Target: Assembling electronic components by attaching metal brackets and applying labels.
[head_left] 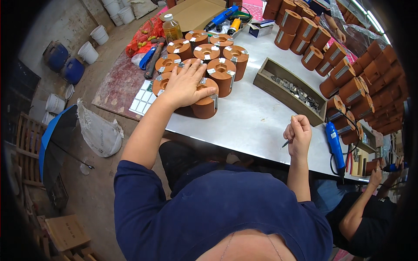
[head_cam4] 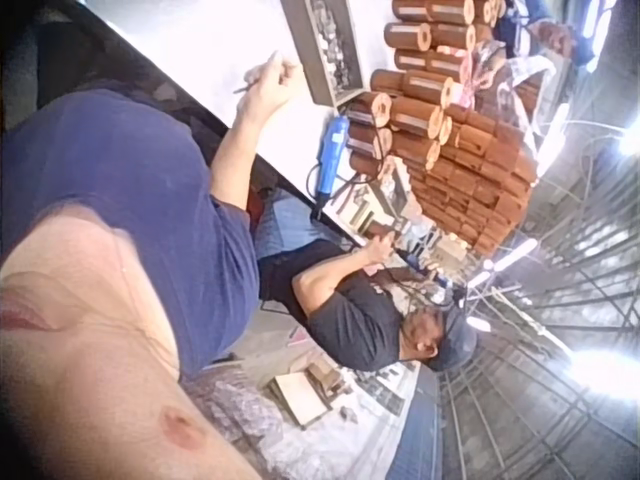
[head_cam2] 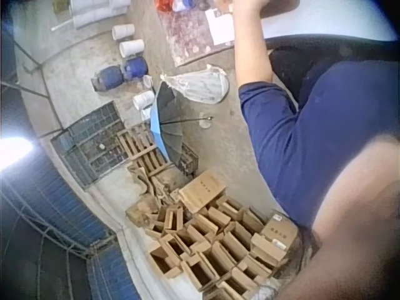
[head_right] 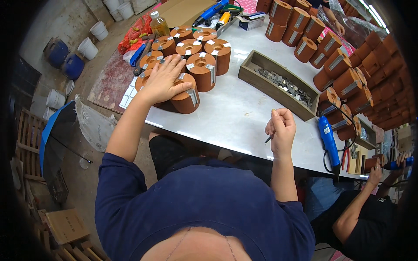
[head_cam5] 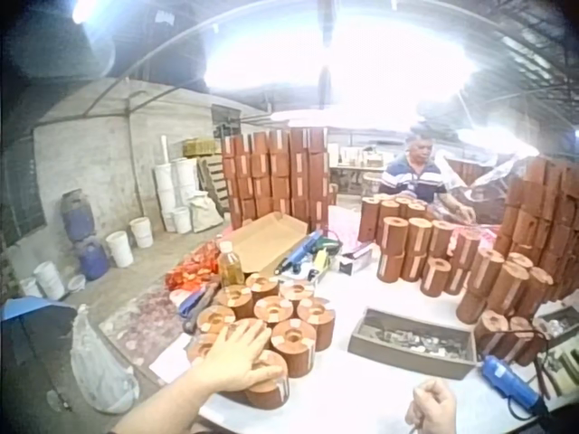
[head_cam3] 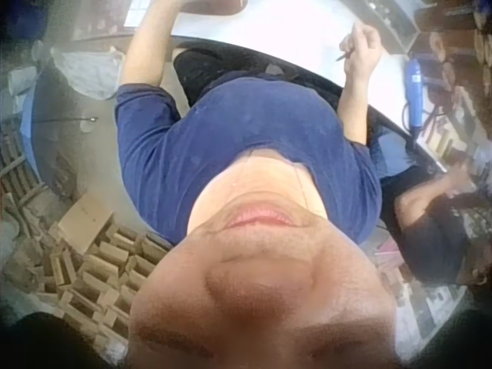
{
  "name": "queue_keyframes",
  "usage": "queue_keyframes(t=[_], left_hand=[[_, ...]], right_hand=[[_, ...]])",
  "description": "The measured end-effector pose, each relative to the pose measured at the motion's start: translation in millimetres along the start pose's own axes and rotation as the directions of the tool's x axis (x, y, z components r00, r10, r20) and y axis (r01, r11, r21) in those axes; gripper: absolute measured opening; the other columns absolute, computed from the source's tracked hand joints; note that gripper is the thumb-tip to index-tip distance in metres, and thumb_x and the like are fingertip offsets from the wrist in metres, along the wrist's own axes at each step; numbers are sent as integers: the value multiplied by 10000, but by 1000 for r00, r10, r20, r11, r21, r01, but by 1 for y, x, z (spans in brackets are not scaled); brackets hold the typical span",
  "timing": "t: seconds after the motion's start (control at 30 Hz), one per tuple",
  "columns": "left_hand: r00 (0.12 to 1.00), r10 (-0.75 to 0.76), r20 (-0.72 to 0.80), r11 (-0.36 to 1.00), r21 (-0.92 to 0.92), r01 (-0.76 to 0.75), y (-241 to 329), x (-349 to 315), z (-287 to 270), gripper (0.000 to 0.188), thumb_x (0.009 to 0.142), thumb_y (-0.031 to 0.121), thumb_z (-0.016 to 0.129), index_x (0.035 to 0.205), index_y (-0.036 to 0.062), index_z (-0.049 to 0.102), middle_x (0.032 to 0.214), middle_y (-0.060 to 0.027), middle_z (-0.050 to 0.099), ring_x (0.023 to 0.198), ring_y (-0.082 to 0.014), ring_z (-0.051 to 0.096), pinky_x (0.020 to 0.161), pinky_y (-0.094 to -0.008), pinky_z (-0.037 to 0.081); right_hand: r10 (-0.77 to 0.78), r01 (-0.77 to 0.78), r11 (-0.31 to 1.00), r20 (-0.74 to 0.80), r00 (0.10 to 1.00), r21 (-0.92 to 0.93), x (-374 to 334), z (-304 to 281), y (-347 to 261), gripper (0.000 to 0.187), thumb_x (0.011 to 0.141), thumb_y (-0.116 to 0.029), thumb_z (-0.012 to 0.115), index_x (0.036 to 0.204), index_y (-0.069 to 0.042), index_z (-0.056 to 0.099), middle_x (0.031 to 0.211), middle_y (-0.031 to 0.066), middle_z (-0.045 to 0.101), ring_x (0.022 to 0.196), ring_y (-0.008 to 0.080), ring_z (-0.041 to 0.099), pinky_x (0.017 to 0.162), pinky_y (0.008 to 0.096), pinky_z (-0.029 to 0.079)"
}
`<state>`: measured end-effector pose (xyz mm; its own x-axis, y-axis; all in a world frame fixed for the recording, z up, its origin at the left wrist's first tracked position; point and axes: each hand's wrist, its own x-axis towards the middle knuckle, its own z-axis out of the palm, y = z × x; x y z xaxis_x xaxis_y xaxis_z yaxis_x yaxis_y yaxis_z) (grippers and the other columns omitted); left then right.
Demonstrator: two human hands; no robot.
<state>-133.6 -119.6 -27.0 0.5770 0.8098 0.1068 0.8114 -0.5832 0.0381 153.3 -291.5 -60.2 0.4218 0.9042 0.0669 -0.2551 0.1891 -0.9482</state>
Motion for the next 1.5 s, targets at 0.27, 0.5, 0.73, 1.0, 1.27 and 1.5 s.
queue_keyframes(t=[0.27,0.5,0.73,1.0,1.27,1.5], left_hand=[[999,22,-43,998,-62,-24,-1,2,3,867,764,710,364,1343,66,333,1416,-167,250,1330,-308,179,1037,-533,152],[994,10,-111,998,-62,-16,2,-1,0,777,763,623,472,1306,72,397,1401,-136,298,1319,-288,215,1034,-517,180],[979,23,-202,986,-156,-55,3,-3,1,639,775,488,546,1247,64,468,1353,-130,377,1286,-288,288,1018,-507,216],[951,53,-304,957,-258,-135,0,-2,3,542,763,371,602,1186,42,519,1287,-137,450,1240,-299,354,1007,-477,243],[848,142,-511,343,-778,-526,61,-28,-57,472,823,268,554,1215,18,472,1151,-159,544,1095,-284,495,960,-403,337],[505,195,-841,-965,-257,-54,198,-74,-114,741,824,516,514,1156,-135,390,966,-305,561,877,-348,590,820,-417,439]], right_hand=[[9,-10,1000,-38,999,-9,-1,-2,4,118,867,-120,542,793,-56,477,498,-39,359,392,57,312,386,213,292],[246,-206,887,-45,968,414,9,-15,22,158,788,28,495,933,-21,459,646,34,431,581,145,448,599,314,419],[311,-256,852,-48,949,456,17,-18,30,290,754,110,483,1014,-17,456,873,104,512,859,233,523,881,442,432],[46,-44,970,-6,999,237,38,7,20,224,843,-42,565,1034,-56,449,1009,107,565,995,233,575,808,365,504],[138,-138,975,14,990,171,38,18,25,261,845,-100,589,1036,-49,419,955,84,570,898,182,603,707,324,540],[302,-297,942,-5,953,154,23,14,50,246,857,-126,578,1049,-60,441,970,102,592,891,211,616,706,341,520]])
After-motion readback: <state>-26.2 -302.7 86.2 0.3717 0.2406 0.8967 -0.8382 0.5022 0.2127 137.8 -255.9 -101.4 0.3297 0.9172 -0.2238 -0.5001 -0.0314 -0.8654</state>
